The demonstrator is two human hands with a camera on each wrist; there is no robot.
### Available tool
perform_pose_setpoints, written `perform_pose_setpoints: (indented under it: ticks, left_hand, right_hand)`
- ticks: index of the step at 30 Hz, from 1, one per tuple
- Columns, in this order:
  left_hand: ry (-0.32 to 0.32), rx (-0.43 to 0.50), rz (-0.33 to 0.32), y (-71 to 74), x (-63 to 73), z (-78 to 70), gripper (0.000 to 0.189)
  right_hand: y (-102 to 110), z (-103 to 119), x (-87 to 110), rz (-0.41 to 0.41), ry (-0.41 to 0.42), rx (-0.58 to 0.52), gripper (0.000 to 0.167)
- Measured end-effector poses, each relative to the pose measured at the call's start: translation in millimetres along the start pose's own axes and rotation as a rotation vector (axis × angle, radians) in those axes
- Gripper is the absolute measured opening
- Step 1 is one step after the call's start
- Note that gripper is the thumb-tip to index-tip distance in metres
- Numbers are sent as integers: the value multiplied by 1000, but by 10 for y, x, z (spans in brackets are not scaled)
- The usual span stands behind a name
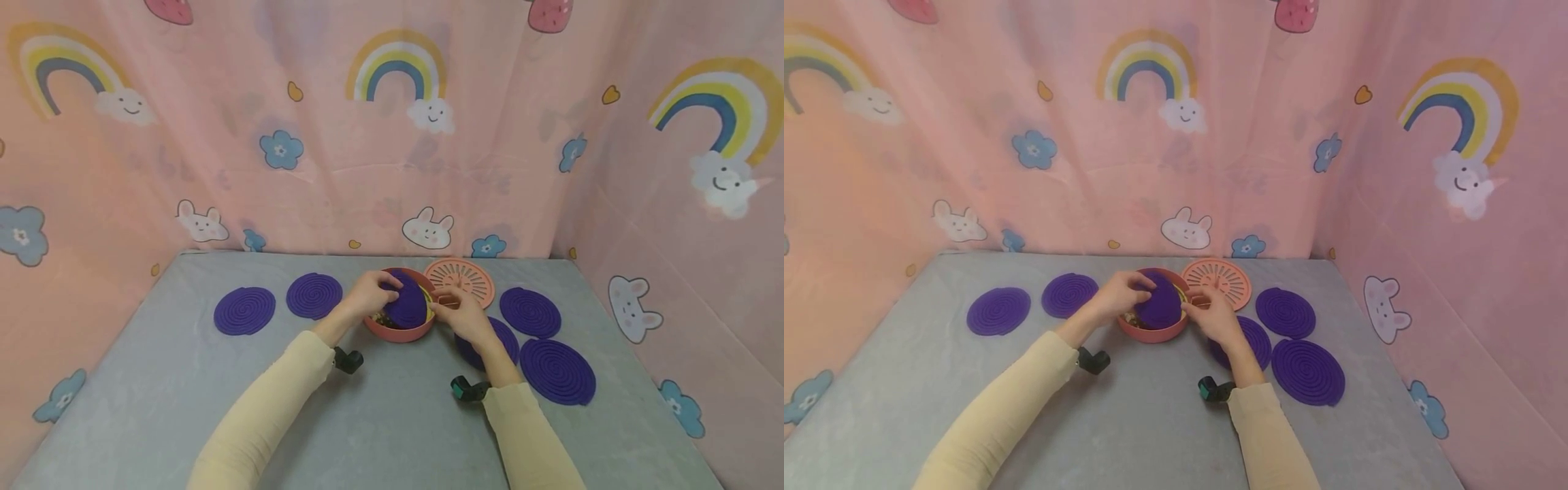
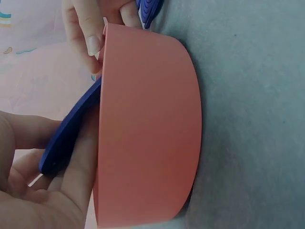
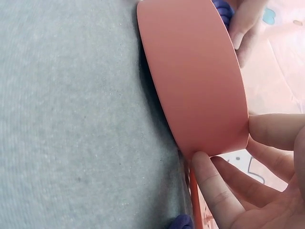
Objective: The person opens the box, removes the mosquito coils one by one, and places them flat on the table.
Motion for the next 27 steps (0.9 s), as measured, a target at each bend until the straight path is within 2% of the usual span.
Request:
perform_pose_setpoints:
  ticks: [6, 13, 21, 27]
  left_hand:
    - [-53, -35, -43, 151, 89, -62, 23]
    - [-84, -45, -90, 367, 209, -107, 23]
    - [-120, 6, -111, 581, 378, -66, 24]
    - [-113, 6, -126, 760, 549, 20, 25]
  right_hand:
    - [1, 15, 9, 10, -4, -18, 39]
    - [2, 9, -7, 2, 1, -4, 37]
    - [-15, 2, -5, -3, 6, -13, 36]
    - [-15, 0, -1, 1, 6, -9, 36]
Point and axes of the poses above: each hand's wrist, its own x-axis away from the middle knuckle, its own y-axis out of the back of the hand, z = x × y, the point moved 5 cm from there along -x, towards the middle knuckle, and after that the axes turned 3 degrees about x, right-handed, at the moved point
